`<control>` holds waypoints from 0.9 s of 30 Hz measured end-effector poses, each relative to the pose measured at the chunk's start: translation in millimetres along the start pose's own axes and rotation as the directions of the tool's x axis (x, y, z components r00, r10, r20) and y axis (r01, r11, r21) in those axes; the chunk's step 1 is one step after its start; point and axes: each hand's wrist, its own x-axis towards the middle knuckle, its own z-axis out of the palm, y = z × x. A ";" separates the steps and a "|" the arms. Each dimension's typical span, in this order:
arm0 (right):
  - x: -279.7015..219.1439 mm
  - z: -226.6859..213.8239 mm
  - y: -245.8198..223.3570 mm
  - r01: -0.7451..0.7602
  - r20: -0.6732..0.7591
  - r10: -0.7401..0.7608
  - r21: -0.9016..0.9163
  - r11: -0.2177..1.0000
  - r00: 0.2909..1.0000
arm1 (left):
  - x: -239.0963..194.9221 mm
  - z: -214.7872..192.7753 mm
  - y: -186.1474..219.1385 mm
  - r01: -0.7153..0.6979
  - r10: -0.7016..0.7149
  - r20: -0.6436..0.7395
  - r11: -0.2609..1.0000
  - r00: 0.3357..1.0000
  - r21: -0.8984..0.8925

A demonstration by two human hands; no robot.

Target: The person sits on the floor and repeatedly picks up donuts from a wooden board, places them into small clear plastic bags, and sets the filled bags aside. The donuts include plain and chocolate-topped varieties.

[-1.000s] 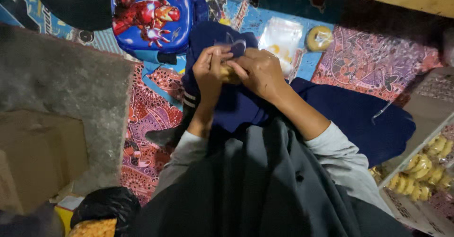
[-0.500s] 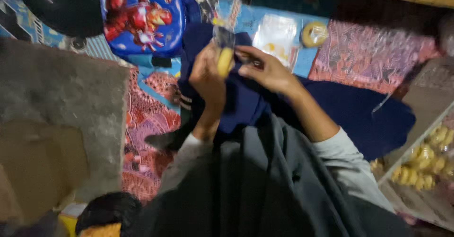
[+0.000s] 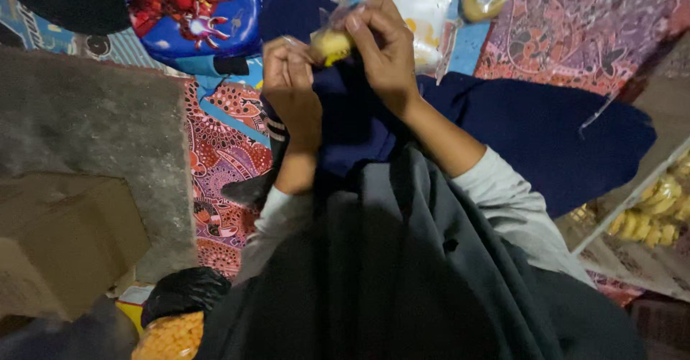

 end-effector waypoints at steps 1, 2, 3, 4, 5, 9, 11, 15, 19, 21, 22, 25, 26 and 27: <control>-1.6 1.9 0.1 -0.038 -0.017 0.038 0.031 0.999 0.999 | -0.2 3.1 1.6 0.043 -0.041 -0.049 0.998 0.998 0.037; -5.8 2.9 0.6 -0.074 -0.033 0.077 0.063 0.995 0.997 | -1.6 5.5 4.7 0.088 -0.080 -0.099 0.994 0.992 0.071; -8.4 4.0 3.6 -0.105 -0.046 0.110 0.097 0.990 0.993 | -0.4 7.1 7.7 0.129 -0.113 -0.151 0.987 0.982 0.101; -14.3 3.8 7.2 -0.109 -0.062 0.113 0.066 0.992 0.992 | -1.6 7.3 11.3 0.145 -0.126 -0.144 0.981 0.982 0.132; -18.4 0.8 13.2 -0.109 -0.077 0.111 0.034 0.993 0.991 | -2.0 7.3 13.7 0.157 -0.135 -0.138 0.974 0.981 0.160; -53.4 -15.5 51.4 -0.153 -0.010 0.153 -0.129 0.980 0.988 | -24.0 -4.5 6.5 -0.196 0.185 0.083 0.761 0.979 0.619; -62.7 -29.1 75.9 -0.304 0.016 0.304 -0.003 0.953 0.953 | -32.5 -1.1 -9.7 -0.166 0.071 0.175 0.763 0.982 0.624; -23.4 -89.9 132.1 -0.319 -0.139 0.294 -0.227 0.920 0.946 | -5.5 67.1 -67.5 -0.213 0.010 0.416 0.870 0.909 0.445; 2.8 -169.7 185.1 -0.327 -0.472 0.282 -0.013 0.945 0.835 | 50.7 154.3 -157.9 -0.333 0.017 0.568 0.824 0.823 0.457; 5.1 -194.3 195.3 -0.309 -0.541 0.121 -0.272 0.911 0.832 | 65.1 168.4 -194.6 -0.493 0.084 0.600 0.666 0.795 0.560; 8.5 -205.4 194.2 -0.301 -0.556 0.033 -0.397 0.867 0.831 | 68.0 169.3 -208.9 -0.531 0.103 0.608 0.615 0.787 0.583; 12.8 -211.8 174.9 -0.221 -0.293 -0.303 -0.943 0.249 0.907 | 65.0 166.1 -225.4 -0.488 -0.147 0.636 0.520 0.758 0.701; 19.7 -207.2 165.2 -0.168 -0.275 -0.321 -0.931 0.324 0.906 | 64.5 164.7 -222.5 -0.455 -0.275 0.624 0.485 0.732 0.747; 24.1 -200.4 154.5 -0.114 -0.259 -0.335 -0.911 0.396 0.906 | 61.4 163.9 -215.2 -0.452 -0.241 0.619 0.498 0.748 0.740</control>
